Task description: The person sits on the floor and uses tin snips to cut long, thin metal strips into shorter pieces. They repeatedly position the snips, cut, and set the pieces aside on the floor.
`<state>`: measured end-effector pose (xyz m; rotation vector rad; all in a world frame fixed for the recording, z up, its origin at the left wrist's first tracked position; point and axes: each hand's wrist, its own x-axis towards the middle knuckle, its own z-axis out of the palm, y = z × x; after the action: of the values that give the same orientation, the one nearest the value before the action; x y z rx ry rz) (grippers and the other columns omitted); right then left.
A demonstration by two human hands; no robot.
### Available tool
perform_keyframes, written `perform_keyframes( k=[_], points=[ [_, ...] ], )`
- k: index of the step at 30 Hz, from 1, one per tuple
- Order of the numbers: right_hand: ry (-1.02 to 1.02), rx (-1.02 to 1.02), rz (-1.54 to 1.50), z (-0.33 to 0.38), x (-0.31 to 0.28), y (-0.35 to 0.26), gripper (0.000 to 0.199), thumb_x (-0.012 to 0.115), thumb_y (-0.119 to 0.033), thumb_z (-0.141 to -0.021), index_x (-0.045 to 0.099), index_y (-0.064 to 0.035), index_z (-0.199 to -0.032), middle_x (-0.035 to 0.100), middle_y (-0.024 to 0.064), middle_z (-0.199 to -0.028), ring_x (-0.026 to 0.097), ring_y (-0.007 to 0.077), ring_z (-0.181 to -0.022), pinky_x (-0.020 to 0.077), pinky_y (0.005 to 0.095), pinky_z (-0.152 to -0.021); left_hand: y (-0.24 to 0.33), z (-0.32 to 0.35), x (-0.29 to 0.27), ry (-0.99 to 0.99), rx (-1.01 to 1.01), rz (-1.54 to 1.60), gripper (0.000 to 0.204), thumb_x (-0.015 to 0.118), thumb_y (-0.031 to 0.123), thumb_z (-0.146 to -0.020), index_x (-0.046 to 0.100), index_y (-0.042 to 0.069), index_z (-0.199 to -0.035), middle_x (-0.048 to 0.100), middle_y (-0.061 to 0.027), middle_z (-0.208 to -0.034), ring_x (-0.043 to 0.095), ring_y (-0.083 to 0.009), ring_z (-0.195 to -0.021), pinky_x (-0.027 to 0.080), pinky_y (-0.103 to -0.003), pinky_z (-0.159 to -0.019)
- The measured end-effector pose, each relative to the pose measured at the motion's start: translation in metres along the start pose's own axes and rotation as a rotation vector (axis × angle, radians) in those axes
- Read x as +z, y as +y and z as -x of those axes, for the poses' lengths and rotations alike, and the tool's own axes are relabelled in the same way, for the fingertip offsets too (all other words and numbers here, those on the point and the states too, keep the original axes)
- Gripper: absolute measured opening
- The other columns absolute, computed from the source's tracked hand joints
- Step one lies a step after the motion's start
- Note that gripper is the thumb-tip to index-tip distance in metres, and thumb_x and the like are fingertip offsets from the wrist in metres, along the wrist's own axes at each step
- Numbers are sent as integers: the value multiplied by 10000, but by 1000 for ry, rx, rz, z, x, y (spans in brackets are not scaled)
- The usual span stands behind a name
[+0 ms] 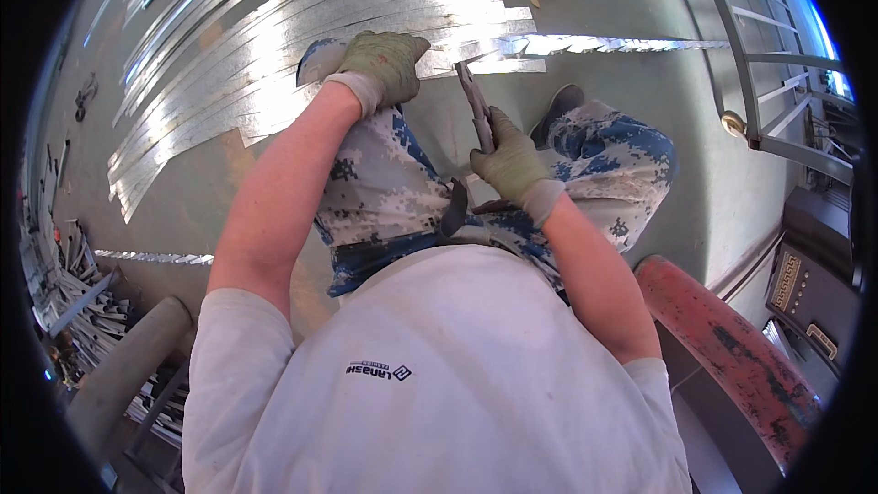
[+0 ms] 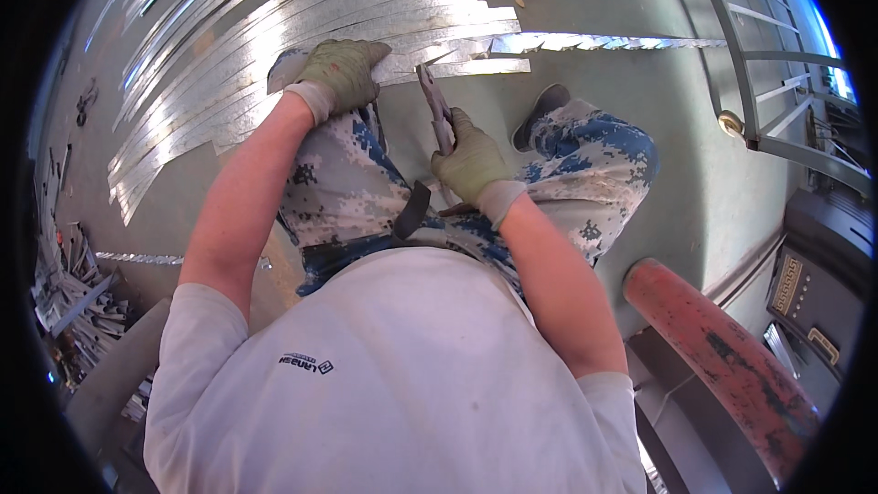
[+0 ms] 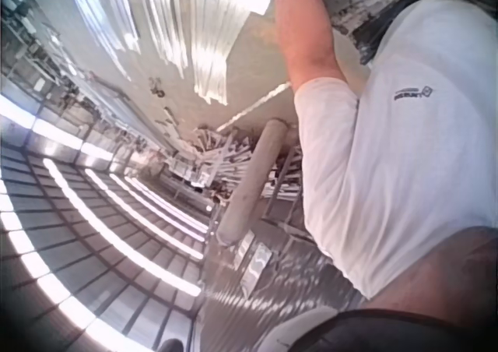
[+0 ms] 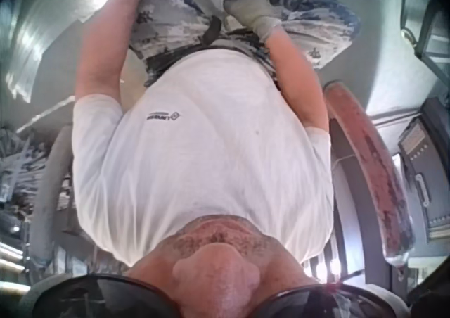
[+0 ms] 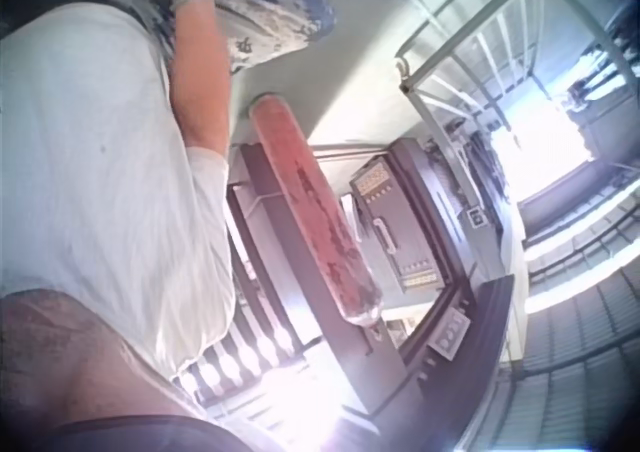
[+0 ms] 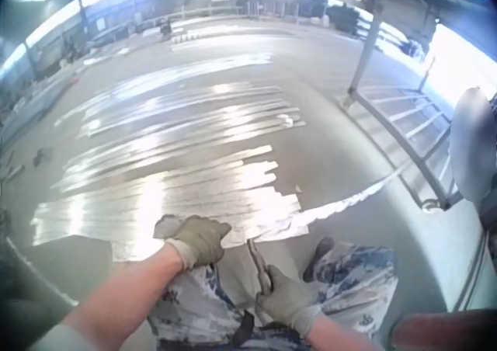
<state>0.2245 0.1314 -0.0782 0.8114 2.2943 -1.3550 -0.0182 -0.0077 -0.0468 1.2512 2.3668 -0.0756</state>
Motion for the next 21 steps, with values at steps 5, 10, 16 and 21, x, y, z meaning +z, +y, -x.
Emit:
perform_keyframes(
  k=[5, 10, 16, 21],
  points=[
    [111, 139, 500, 8, 12, -29, 863, 729, -292, -1016, 331, -25, -1734, 665, 339, -1451, 740, 510, -1279, 616, 544, -1057, 6, 2, -9, -63, -28, -24, 621, 753, 206, -917, 703, 115, -1529, 771, -184, -1449, 724, -373, -1359, 567, -481, -1150],
    [153, 172, 594, 13, 20, -33, 836, 705, -304, -1052, 318, -15, -1733, 666, 338, -1447, 759, 500, -1260, 629, 553, -1035, 1, -2, -1, -9, 8, -21, 580, 725, 191, -926, 721, 120, -1501, 797, -199, -1373, 754, -402, -1291, 587, -505, -1111],
    [192, 135, 558, 1, 24, -29, 798, 663, -285, -1071, 315, 16, -1722, 669, 350, -1444, 771, 492, -1248, 640, 537, -1024, 1, -4, 0, -17, -10, -28, 457, 697, 163, -932, 762, 93, -1378, 801, -205, -1349, 750, -410, -1296, 594, -500, -1100],
    [185, 110, 634, 4, 15, -24, 730, 584, -408, -1164, 346, 46, -1682, 698, 345, -1420, 784, 463, -1230, 649, 543, -986, 9, -11, -6, -61, -12, -38, 496, 721, 166, -902, 776, 94, -1389, 794, -205, -1396, 744, -407, -1329, 582, -486, -1127]
  ],
)
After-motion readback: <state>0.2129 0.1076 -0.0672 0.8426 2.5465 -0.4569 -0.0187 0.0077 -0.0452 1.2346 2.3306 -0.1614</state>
